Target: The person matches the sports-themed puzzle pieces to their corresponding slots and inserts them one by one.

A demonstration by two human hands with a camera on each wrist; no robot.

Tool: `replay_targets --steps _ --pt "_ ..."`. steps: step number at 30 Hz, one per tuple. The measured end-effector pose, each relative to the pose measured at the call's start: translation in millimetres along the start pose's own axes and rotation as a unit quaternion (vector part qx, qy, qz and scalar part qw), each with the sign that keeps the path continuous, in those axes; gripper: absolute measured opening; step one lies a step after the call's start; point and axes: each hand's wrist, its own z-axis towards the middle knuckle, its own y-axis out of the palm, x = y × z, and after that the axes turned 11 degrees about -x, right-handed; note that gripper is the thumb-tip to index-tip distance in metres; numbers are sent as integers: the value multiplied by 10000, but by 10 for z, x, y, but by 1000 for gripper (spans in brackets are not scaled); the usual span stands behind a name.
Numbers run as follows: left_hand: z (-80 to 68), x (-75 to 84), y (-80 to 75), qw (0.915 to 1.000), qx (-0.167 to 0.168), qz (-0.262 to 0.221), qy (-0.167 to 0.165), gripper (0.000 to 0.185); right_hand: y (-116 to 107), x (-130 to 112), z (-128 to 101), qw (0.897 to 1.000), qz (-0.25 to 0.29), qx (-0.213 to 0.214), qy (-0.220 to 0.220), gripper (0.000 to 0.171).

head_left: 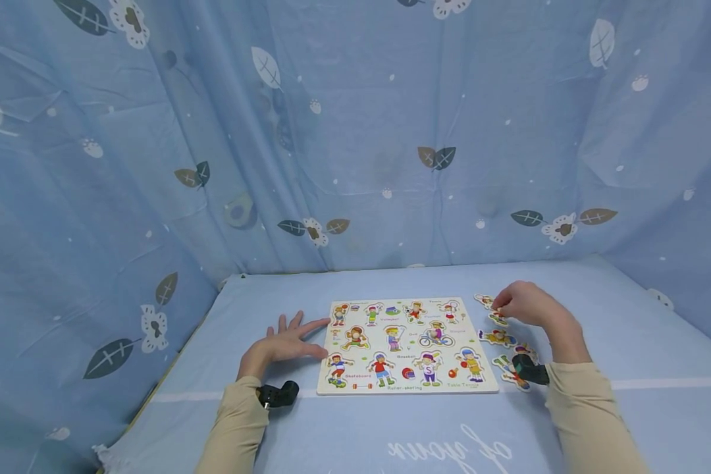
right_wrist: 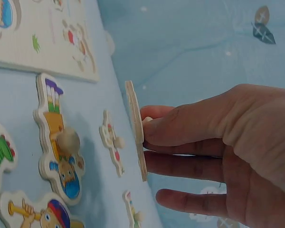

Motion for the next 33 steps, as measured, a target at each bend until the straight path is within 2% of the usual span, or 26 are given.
replay_targets --steps 8,18,28,33 --pt "-3 20 2 9999 -102 -20 -15 88 116 -306 78 9982 -296 7 -526 16" --pt "15 -2 1 10000 -52 35 13 90 266 -813 139 9902 -765 182 -1151 19" --pt "-2 5 -13 10000 -81 36 18 90 545 -1273 194 9760 -1302 307 -1719 15" --pt "-20 21 -28 10000 -79 20 4 90 724 -1493 228 9643 -1545 301 -2131 13"
